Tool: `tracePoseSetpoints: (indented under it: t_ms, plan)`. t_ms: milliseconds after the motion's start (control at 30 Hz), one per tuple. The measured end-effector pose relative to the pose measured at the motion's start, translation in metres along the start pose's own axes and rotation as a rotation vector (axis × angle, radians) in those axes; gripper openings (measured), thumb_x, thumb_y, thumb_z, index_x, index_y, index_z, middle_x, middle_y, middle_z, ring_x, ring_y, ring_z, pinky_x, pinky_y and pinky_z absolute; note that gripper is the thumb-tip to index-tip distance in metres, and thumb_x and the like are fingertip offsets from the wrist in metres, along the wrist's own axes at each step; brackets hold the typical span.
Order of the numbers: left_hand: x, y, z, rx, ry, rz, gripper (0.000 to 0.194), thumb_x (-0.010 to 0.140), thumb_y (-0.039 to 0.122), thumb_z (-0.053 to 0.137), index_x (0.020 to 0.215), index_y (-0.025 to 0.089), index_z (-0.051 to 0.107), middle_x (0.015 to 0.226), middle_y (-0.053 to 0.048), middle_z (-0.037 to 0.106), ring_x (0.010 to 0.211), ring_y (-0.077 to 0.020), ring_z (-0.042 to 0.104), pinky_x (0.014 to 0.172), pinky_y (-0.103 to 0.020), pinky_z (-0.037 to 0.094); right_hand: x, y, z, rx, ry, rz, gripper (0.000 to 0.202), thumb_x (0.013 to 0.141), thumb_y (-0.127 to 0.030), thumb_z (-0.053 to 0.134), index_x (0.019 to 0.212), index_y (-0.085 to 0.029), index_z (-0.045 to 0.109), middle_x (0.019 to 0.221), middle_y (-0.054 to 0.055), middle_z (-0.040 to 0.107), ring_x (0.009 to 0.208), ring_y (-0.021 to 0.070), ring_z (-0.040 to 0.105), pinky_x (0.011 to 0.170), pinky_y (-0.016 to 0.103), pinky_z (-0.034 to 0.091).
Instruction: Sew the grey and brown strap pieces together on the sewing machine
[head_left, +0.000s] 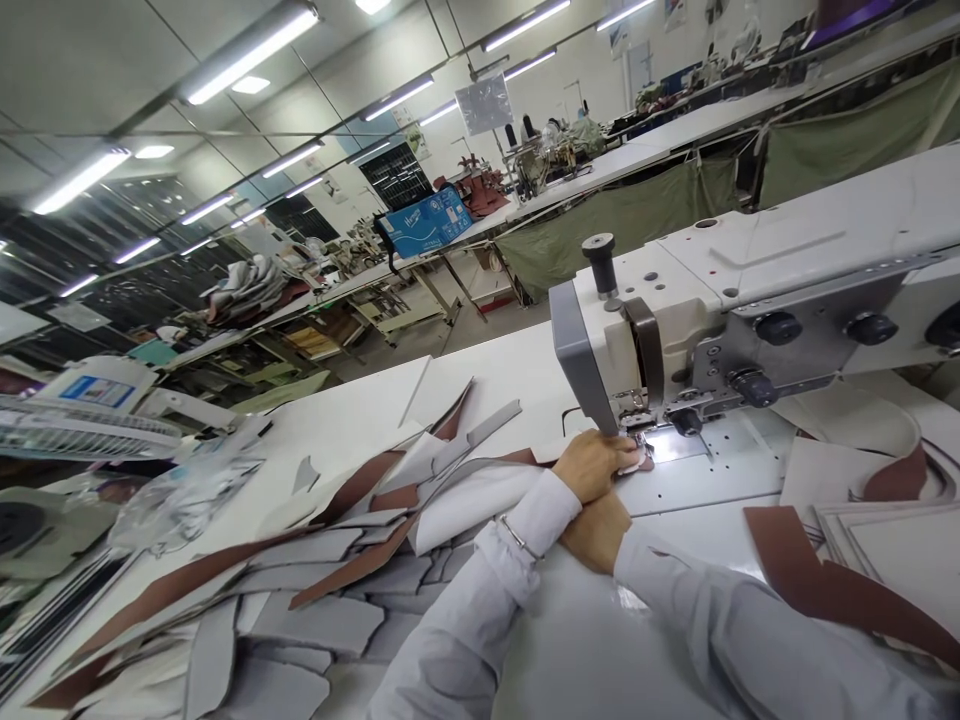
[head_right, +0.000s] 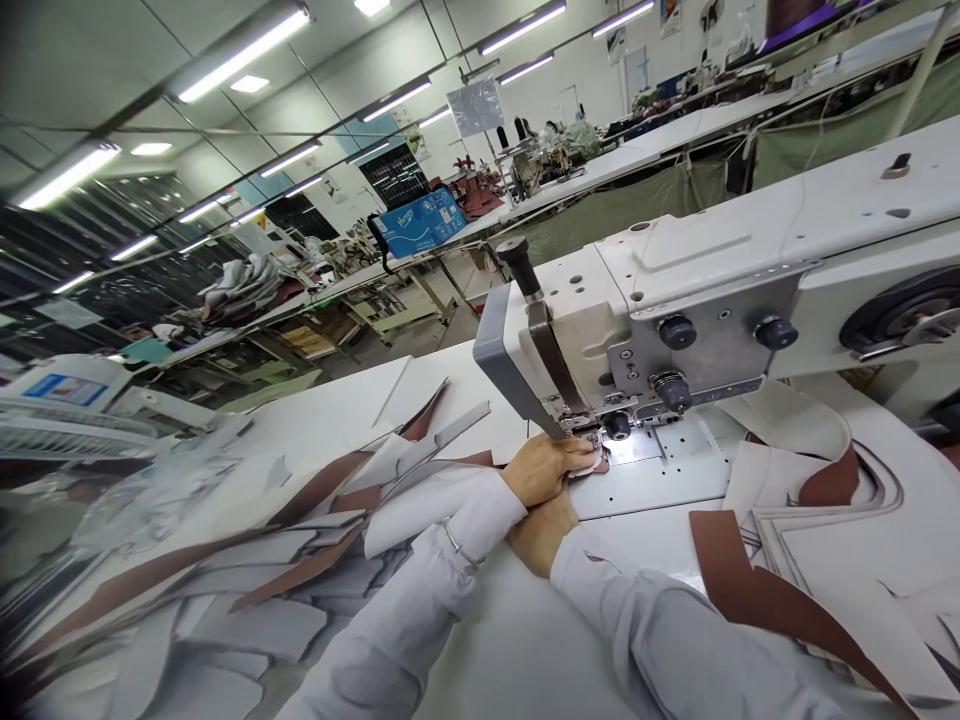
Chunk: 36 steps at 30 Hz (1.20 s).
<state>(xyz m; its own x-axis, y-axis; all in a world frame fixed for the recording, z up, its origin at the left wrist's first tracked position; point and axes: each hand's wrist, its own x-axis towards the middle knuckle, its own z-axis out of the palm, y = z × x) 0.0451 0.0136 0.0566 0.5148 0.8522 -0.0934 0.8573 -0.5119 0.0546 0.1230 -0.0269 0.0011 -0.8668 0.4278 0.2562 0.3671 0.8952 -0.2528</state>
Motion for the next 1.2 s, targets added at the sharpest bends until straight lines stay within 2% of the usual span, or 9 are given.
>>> tracePoseSetpoints:
  t_ms: [167,300,667,800,1000,1200]
  plan:
    - [0.001,0.0,-0.001,0.001,0.0,-0.02,0.031,0.081,0.012,0.045,0.103,0.029,0.061,0.118,0.006,0.058,0.103,-0.0185,0.055,0.081,-0.03,0.044,0.001,0.002,0.007,-0.034,0.048,-0.011,0.032,0.088,-0.016,0.039,0.11,-0.012,0.062,0.1,0.016,0.064,0.084,0.024,0.058,0.082,0.043,0.041]
    - [0.002,-0.001,-0.001,0.03,-0.018,0.003,0.031,0.082,0.013,0.045,0.104,0.028,0.06,0.117,0.005,0.058,0.102,-0.0183,0.054,0.081,-0.029,0.044,0.001,0.002,0.015,-0.066,0.123,-0.005,0.032,0.088,-0.018,0.038,0.107,-0.014,0.063,0.098,0.015,0.065,0.085,0.0263,0.058,0.078,0.045,0.042]
    - [0.0,0.003,0.0,-0.017,-0.057,-0.017,0.036,0.08,0.009,0.044,0.106,0.028,0.058,0.114,0.003,0.06,0.1,-0.017,0.055,0.083,-0.028,0.043,0.001,0.0,0.025,-0.104,0.236,0.021,0.029,0.08,-0.016,0.041,0.084,-0.015,0.069,0.07,0.013,0.066,0.063,0.0248,0.058,0.057,0.038,0.042]
    - [0.001,0.004,-0.002,-0.034,-0.063,-0.02,0.037,0.081,0.008,0.043,0.107,0.029,0.058,0.113,0.002,0.059,0.1,-0.0168,0.054,0.083,-0.027,0.043,0.001,0.001,0.03,-0.102,0.256,0.012,0.029,0.08,-0.016,0.042,0.093,-0.015,0.068,0.079,0.013,0.068,0.069,0.0263,0.059,0.059,0.04,0.043]
    - [0.004,0.006,-0.002,0.014,-0.055,-0.039,0.034,0.084,0.011,0.04,0.107,0.027,0.058,0.102,-0.001,0.061,0.095,-0.0186,0.055,0.084,-0.031,0.043,0.0,0.005,0.031,-0.102,0.28,-0.007,0.028,0.081,-0.017,0.045,0.095,-0.016,0.068,0.082,0.012,0.068,0.073,0.0293,0.061,0.061,0.042,0.045]
    - [0.003,0.007,0.0,0.01,-0.067,-0.035,0.03,0.084,0.013,0.041,0.105,0.026,0.058,0.107,-0.001,0.06,0.097,-0.0186,0.054,0.084,-0.031,0.042,0.0,0.0,0.035,-0.106,0.302,0.022,0.025,0.077,-0.015,0.046,0.086,-0.016,0.07,0.076,0.012,0.068,0.069,0.0289,0.061,0.059,0.043,0.047]
